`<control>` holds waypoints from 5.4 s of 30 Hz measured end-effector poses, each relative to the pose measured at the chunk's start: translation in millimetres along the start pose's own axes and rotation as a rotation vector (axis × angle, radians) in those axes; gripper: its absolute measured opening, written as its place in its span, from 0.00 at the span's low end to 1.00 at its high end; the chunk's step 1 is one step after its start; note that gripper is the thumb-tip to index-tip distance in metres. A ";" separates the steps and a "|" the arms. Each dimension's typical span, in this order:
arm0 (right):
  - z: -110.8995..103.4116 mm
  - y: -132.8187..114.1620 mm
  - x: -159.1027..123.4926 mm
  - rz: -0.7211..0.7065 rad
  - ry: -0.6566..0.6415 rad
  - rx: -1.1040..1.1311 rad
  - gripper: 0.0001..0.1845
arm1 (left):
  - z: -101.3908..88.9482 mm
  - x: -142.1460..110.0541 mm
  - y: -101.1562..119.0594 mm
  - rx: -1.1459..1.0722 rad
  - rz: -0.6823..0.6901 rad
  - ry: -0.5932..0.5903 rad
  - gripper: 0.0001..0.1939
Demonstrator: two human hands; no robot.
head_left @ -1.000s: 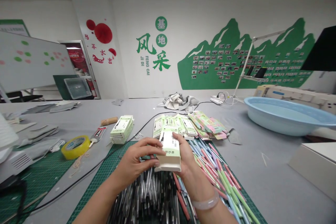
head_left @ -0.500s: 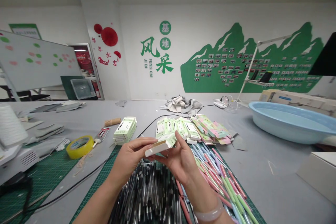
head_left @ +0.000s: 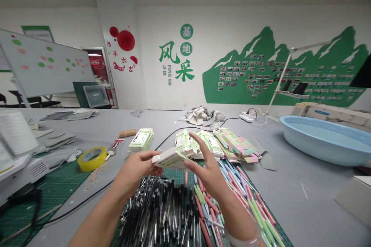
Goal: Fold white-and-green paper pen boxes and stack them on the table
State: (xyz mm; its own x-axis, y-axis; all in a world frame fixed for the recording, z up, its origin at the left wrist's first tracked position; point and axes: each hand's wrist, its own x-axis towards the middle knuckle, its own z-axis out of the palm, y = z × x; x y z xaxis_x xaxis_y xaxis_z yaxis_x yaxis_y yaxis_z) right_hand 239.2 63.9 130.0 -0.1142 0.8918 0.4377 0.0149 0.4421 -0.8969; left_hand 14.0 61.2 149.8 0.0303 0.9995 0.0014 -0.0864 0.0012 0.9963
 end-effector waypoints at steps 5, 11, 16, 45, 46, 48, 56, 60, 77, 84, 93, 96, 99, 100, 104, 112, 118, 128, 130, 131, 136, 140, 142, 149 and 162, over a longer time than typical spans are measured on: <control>5.6 -6.5 -5.4 -0.085 -0.341 0.041 0.25 | -11.1 0.2 4.8 -0.103 -0.097 -0.117 0.16; 23.0 0.3 -8.0 -0.028 -0.264 0.142 0.24 | 1.6 -0.2 -3.0 -0.278 0.003 -0.052 0.23; 23.8 0.9 -9.4 -0.002 -0.169 0.195 0.22 | 16.5 -7.1 -5.4 -0.231 0.269 0.017 0.21; 38.3 -31.7 -17.6 -0.119 -0.298 -0.091 0.45 | -15.9 -10.4 0.1 0.025 0.730 -0.435 0.09; 38.9 -34.2 -18.9 -0.177 -0.279 -0.134 0.43 | -16.8 -11.6 0.7 0.015 0.739 -0.448 0.09; 39.4 -37.7 -21.4 -0.270 -0.254 -0.210 0.39 | -17.6 -13.7 1.2 -0.013 0.752 -0.470 0.08; 36.9 -35.1 -26.6 -0.355 -0.222 -0.360 0.37 | -15.8 -12.0 2.1 -0.058 0.745 -0.533 0.06; 36.1 -32.6 -27.3 -0.330 -0.241 -0.334 0.41 | -16.4 -9.8 2.9 -0.064 0.749 -0.592 0.07; 34.1 -40.3 -28.5 -0.200 -0.345 -0.252 0.45 | -15.3 -13.8 10.8 -0.037 0.734 -0.742 0.07; 34.0 -38.2 -30.2 -0.213 -0.349 -0.269 0.46 | -19.7 -15.2 12.6 0.010 0.701 -0.762 0.07; 35.9 -35.3 -25.6 -0.262 -0.279 -0.343 0.36 | -12.5 -14.1 3.5 -0.020 0.715 -0.549 0.06; 36.0 -32.8 -25.1 -0.291 -0.251 -0.373 0.36 | -4.3 -10.2 -3.7 -0.133 0.689 -0.486 0.13; 34.7 -32.7 -24.8 -0.310 -0.222 -0.407 0.38 | 0.9 -7.7 -9.2 -0.183 0.656 -0.418 0.12; 34.0 -33.2 -24.5 -0.316 -0.215 -0.418 0.38 | 1.4 -7.3 -10.3 -0.190 0.655 -0.397 0.11; 30.8 -35.9 -24.2 -0.320 -0.213 -0.433 0.38 | -2.4 -6.3 -11.1 -0.124 0.692 -0.374 0.06; 32.5 -34.2 -25.4 -0.309 -0.206 -0.399 0.35 | -7.5 -2.3 -6.7 -0.004 0.891 -0.303 0.06; 34.4 -34.9 -25.8 -0.277 -0.213 -0.356 0.33 | -9.3 -2.0 -8.4 0.025 0.939 -0.269 0.05; 35.1 -36.7 -27.7 -0.226 -0.227 -0.308 0.34 | -9.4 -3.6 -2.7 0.041 0.975 -0.272 0.04; 34.9 -36.1 -27.2 -0.220 -0.227 -0.303 0.34 | -9.4 -4.0 -1.9 0.053 0.980 -0.261 0.03; 34.8 -36.0 -26.9 -0.216 -0.227 -0.301 0.34 | -9.4 -4.0 -1.8 0.056 0.984 -0.257 0.03; 35.4 -36.3 -26.8 -0.195 -0.239 -0.287 0.35 | -10.3 -2.6 -2.4 0.051 1.003 -0.268 0.04; 36.4 -35.3 -28.1 -0.192 -0.238 -0.277 0.35 | -13.1 -1.2 -4.0 0.044 0.968 -0.279 0.03; 36.6 -35.1 -28.5 -0.199 -0.236 -0.278 0.35 | -14.8 -0.5 -4.9 0.046 0.957 -0.282 0.03; 35.6 -38.0 -27.5 -0.193 -0.242 -0.264 0.36 | -14.5 -0.9 -5.5 0.047 1.021 -0.251 0.03; 33.9 -39.3 -29.4 -0.224 -0.267 -0.329 0.33 | -27.0 0.7 2.4 0.163 0.983 -0.413 0.04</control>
State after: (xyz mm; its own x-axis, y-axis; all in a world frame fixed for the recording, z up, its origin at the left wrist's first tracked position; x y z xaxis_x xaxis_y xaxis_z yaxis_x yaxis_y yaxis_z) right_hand 208.2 17.1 150.2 -0.4008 0.7342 0.5480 0.2697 0.6662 -0.6953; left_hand -13.1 62.8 149.9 0.3566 0.4727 0.8059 -0.1237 -0.8311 0.5422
